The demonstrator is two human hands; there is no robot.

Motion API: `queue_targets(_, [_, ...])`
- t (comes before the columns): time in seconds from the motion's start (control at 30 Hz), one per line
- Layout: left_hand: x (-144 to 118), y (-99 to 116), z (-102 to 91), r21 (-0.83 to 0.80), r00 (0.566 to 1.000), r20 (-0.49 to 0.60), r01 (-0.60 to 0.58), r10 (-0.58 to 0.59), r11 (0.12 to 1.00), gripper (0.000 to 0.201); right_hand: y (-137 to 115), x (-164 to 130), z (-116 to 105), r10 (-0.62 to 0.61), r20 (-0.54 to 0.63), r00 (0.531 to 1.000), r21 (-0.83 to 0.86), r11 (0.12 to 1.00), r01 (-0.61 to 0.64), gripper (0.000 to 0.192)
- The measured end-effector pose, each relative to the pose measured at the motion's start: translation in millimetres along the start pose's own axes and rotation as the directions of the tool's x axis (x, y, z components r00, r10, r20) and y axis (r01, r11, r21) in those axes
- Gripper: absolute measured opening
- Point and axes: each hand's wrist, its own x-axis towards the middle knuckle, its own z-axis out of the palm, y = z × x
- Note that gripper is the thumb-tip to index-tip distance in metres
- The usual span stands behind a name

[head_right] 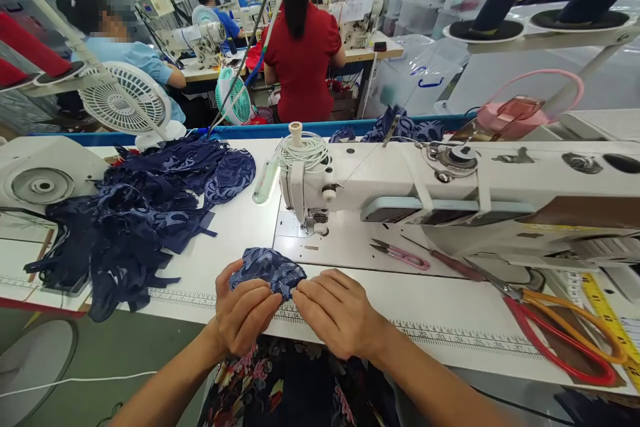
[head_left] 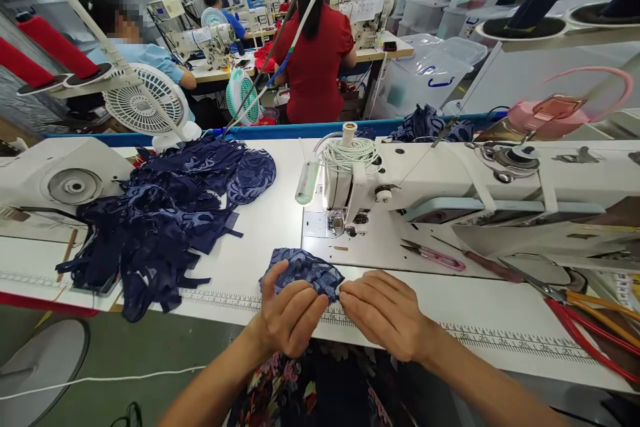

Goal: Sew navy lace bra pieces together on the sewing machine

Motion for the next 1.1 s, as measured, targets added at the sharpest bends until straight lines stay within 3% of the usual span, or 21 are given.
queue_targets(0.13, [-11,0,-5.4,-0.007,0.996,0.082,-0.044,0.045,0.999,0.02,1,-5,-2,-0.114,0.013,0.993,-0.054,0.992,0.115,0.012])
queue_targets(0.33, [-32,1,-6.0,-0.124,0.975,0.215,0.086,-0.058,0.989,0.029,1,-9,-1,-0.107,0.029,0.994,-0.061,0.992,0.108,0.012])
queue_targets(0.53, [-37,1,-2.9,-0.189,0.967,0.239,0.13,-0.083,0.973,0.029,2,-17,2,-0.075,0.026,0.997,-0.05,0.996,0.076,0.012])
queue_targets(0.83, [-14,3,-3.8,-0.038,0.995,0.08,-0.049,0.052,0.998,0.016,0,-17,5,-0.001,0.054,0.999,-0.014,1.0,0.002,0.016])
queue_targets(0.9, [-14,3,-1.6,-0.064,0.995,0.101,0.003,0.004,0.998,0.016,0,-15,5,0.014,0.061,0.998,-0.011,1.0,-0.013,0.016])
queue_targets(1.0, [-12,6,2.6,-0.138,0.973,0.165,0.186,-0.162,0.973,0.02,2,-12,5,0.055,0.066,0.996,-0.026,0.998,-0.054,0.017])
queue_targets(1.1, [-1,7,0.8,-0.306,0.89,0.299,0.43,-0.343,0.849,0.014,8,-9,4,0.12,0.076,0.99,-0.02,0.993,-0.119,0.019])
